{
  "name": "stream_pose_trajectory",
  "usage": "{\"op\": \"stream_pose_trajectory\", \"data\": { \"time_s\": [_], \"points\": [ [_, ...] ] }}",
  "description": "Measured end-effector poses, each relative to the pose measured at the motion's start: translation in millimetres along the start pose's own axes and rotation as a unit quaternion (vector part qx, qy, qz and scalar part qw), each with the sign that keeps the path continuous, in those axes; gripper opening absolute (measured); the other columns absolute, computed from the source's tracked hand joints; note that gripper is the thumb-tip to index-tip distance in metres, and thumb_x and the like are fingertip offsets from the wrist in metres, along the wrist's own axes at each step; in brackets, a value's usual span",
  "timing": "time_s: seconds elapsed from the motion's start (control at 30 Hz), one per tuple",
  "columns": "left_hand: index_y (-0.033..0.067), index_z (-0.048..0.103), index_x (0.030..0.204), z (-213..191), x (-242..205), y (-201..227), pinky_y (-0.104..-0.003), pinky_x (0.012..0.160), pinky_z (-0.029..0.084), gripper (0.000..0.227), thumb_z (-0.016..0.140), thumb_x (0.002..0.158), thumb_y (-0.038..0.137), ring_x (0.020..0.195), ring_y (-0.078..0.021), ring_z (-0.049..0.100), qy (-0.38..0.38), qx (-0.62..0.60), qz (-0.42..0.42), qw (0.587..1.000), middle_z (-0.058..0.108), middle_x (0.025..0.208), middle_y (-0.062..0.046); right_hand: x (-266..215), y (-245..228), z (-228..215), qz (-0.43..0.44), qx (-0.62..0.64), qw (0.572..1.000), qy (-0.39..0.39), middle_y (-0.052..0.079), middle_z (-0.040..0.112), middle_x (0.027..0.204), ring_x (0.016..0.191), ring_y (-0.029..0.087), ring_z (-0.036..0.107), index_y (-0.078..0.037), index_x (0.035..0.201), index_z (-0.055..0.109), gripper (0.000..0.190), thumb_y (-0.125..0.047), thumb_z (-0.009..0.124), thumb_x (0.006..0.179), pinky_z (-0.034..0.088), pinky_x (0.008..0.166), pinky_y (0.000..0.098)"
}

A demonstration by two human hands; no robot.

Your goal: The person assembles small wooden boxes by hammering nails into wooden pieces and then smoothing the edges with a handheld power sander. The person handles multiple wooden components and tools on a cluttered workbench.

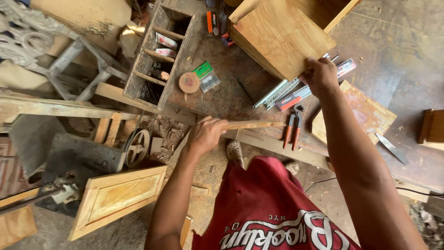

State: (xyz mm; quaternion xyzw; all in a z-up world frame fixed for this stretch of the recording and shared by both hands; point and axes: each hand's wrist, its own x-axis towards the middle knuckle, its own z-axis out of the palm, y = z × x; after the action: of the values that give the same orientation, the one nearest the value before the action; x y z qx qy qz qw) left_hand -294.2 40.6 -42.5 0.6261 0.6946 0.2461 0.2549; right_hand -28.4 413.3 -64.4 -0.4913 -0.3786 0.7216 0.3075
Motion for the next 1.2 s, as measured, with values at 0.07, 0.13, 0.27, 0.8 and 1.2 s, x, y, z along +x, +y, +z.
{"op": "stream_pose_trajectory", "data": {
  "time_s": [0.07,0.13,0.27,0.8,1.2],
  "points": [
    [0.0090,0.076,0.108,4.4,21.9,-1.5,-0.042,0.072,0.060,0.016,0.063,0.097,0.010,0.085,-0.0252,0.072,-0.013,-0.012,0.017,1.000,0.078,0.098,-0.009,1.4,-9.8,-6.3,-0.009,0.100,0.995,-0.029,0.015,0.062,0.093,0.072,0.019,0.060,0.011,0.118,0.060,0.018,-0.003,0.067,0.109,0.060,0.066,0.0381],
    [0.0081,0.076,0.108,6.0,39.7,0.2,-0.044,0.075,0.059,0.017,0.066,0.095,0.012,0.087,-0.0266,0.072,-0.009,-0.022,0.049,0.998,0.078,0.097,-0.010,-6.5,-25.7,-5.4,-0.002,0.053,0.999,0.001,0.019,0.065,0.093,0.073,0.027,0.066,0.013,0.111,0.059,0.018,-0.004,0.062,0.105,0.060,0.063,0.0416],
    [0.0095,0.074,0.100,6.0,58.1,10.4,-0.044,0.081,0.058,0.010,0.067,0.096,0.014,0.089,-0.0262,0.072,-0.029,-0.012,0.038,0.999,0.077,0.095,-0.007,-37.6,-49.5,9.1,0.000,0.050,0.998,0.031,0.023,0.070,0.097,0.081,0.032,0.072,0.013,0.114,0.061,0.021,-0.005,0.059,0.105,0.059,0.067,0.0415],
    [0.0043,0.073,0.108,-11.5,32.6,13.6,-0.038,0.084,0.059,0.025,0.080,0.083,0.005,0.097,-0.0301,0.074,0.093,-0.168,0.037,0.981,0.074,0.108,-0.012,-255.9,-150.8,-240.9,-0.156,-0.236,0.954,0.098,0.006,0.057,0.092,0.065,0.012,0.051,-0.003,0.112,0.058,0.006,-0.001,0.064,0.111,0.038,0.056,0.0279],
    [0.0047,0.073,0.114,24.4,28.6,-25.3,-0.034,0.095,0.055,0.020,0.072,0.098,0.017,0.103,-0.0160,0.068,0.082,-0.443,-0.067,0.890,0.075,0.112,-0.008,-395.2,-142.4,-104.1,0.036,-0.682,0.722,0.110,0.015,0.075,0.107,0.072,0.028,0.074,-0.022,0.152,0.051,0.052,-0.028,0.063,0.101,0.061,0.060,0.0397]
  ]
}}
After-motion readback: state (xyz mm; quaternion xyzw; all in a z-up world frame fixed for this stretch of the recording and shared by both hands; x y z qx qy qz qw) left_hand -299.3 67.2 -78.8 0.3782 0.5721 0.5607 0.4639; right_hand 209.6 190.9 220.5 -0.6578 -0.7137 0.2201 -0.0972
